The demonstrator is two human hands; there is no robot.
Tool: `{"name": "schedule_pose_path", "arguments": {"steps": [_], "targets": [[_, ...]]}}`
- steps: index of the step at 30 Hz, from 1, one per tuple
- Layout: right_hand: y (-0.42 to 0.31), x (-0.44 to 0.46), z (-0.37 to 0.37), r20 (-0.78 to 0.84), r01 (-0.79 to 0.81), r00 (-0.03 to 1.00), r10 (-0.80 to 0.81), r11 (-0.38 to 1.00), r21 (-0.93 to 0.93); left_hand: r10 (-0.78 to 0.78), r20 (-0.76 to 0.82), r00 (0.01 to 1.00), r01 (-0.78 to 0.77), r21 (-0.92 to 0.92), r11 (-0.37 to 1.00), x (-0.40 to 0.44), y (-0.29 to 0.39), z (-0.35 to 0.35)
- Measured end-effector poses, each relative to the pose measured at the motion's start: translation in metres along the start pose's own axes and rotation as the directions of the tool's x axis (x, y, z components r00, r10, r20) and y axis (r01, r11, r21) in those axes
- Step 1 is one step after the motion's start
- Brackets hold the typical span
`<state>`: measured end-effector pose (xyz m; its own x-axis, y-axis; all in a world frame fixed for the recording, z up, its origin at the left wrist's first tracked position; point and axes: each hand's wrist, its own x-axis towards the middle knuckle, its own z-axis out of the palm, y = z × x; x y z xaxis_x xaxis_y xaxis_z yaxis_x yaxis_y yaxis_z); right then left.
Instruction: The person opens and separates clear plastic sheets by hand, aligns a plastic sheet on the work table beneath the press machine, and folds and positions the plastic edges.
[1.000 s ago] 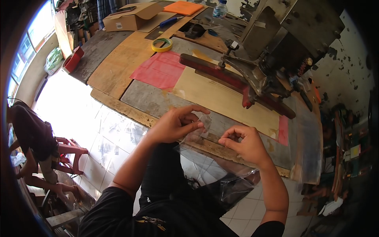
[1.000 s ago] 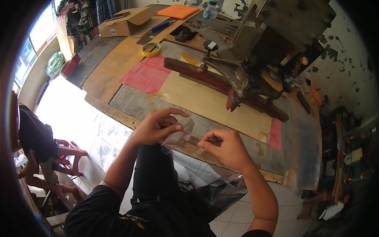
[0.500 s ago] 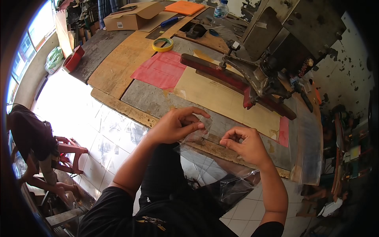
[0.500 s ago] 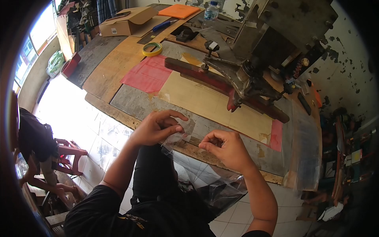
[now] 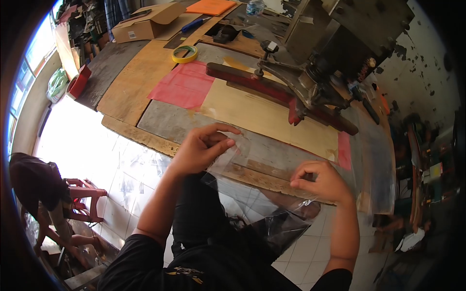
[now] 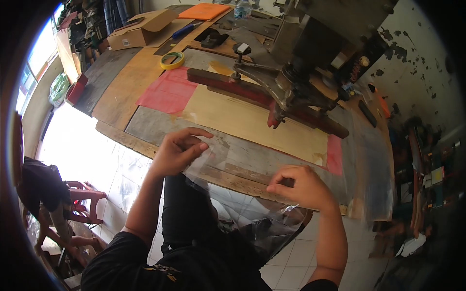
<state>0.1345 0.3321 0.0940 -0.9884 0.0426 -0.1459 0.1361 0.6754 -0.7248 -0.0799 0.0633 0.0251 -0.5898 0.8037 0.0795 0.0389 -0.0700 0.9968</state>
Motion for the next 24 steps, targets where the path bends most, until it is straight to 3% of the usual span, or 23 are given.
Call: {"name": "schedule_pose_path", "arguments": {"steps": [4,7,13,17,20,24], "targets": [[0.015,-0.042,-0.015,0.020,-0.113,0.993,0.113,0.994,0.006,0.049,-0.055,0.997,-0.051,-0.043,0.998,0.003,-0.003,0.004],[0.015,-0.065,-0.017,-0.076,-0.141,0.986,0.149,0.985,0.103,0.005,-0.022,1.000,-0.004,0.030,1.000,0.003,-0.001,0.000],[0.017,-0.080,-0.007,-0.311,-0.168,0.930,0.197,0.979,0.118,0.068,-0.062,0.996,-0.065,0.051,0.997,0.003,-0.007,0.004],[0.028,-0.080,-0.008,-0.375,-0.164,0.907,0.191,0.981,0.102,0.071,-0.092,0.993,-0.064,0.084,0.994,0.004,-0.012,0.004],[0.024,-0.084,-0.019,-0.364,-0.171,0.917,0.165,0.985,0.015,0.111,-0.115,0.987,-0.101,0.093,0.991,0.005,-0.018,0.003],[0.024,-0.089,-0.021,-0.302,-0.171,0.936,0.179,0.984,0.055,0.121,-0.142,0.982,-0.118,0.030,0.993,0.005,-0.015,0.005]]}}
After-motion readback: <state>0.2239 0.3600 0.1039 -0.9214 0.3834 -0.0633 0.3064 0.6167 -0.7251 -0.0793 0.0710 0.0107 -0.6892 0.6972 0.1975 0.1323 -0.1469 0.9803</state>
